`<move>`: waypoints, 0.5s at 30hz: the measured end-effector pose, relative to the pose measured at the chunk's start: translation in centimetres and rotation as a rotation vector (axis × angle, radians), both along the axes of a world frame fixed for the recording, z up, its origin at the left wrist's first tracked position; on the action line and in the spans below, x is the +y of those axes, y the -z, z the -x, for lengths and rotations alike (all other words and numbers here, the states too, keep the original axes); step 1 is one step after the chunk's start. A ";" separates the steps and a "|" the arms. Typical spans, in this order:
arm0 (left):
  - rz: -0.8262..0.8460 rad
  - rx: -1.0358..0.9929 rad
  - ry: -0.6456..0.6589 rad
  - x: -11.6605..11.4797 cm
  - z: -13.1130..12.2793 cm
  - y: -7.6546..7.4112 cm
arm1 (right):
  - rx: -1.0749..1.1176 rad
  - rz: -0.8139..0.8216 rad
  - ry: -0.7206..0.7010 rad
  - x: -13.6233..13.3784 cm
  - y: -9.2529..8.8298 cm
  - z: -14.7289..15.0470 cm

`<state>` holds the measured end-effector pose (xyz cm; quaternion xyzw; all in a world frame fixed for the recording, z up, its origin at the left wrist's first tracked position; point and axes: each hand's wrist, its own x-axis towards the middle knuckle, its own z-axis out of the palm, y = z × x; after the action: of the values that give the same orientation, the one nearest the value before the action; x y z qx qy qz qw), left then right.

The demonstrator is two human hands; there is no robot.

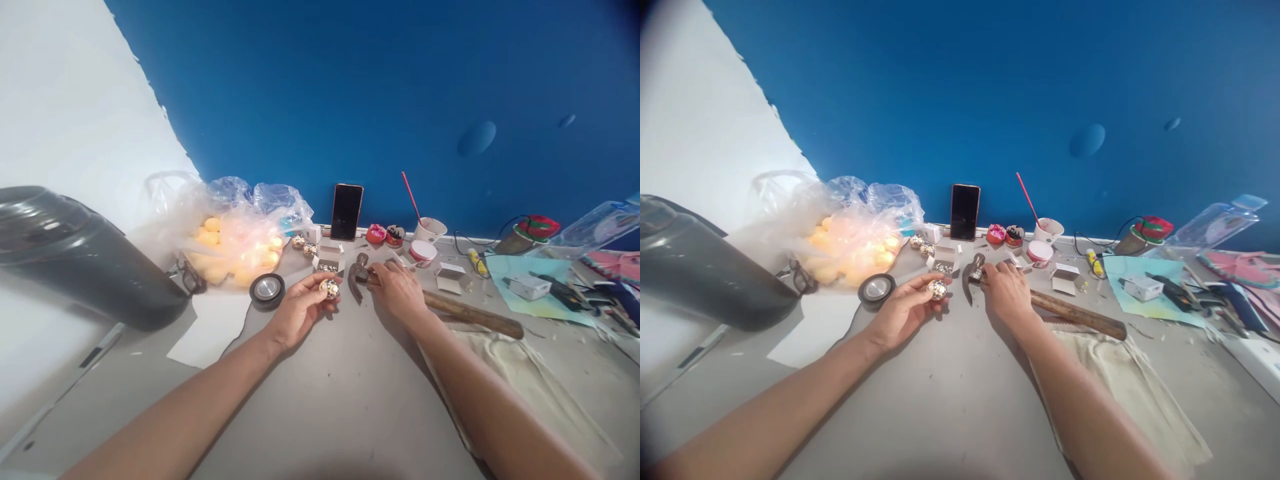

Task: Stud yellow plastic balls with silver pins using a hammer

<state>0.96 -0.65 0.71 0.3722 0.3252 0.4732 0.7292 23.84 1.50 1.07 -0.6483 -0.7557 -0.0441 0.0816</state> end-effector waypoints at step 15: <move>-0.062 0.128 -0.047 0.0 -0.3 1.0 | 0.556 -0.163 -0.554 -2.2 0.0 3.1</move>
<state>1.21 -0.68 -0.28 0.4163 0.3648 0.4753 0.6839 20.72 -0.66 1.11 -0.3987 -0.8450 0.0968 0.3430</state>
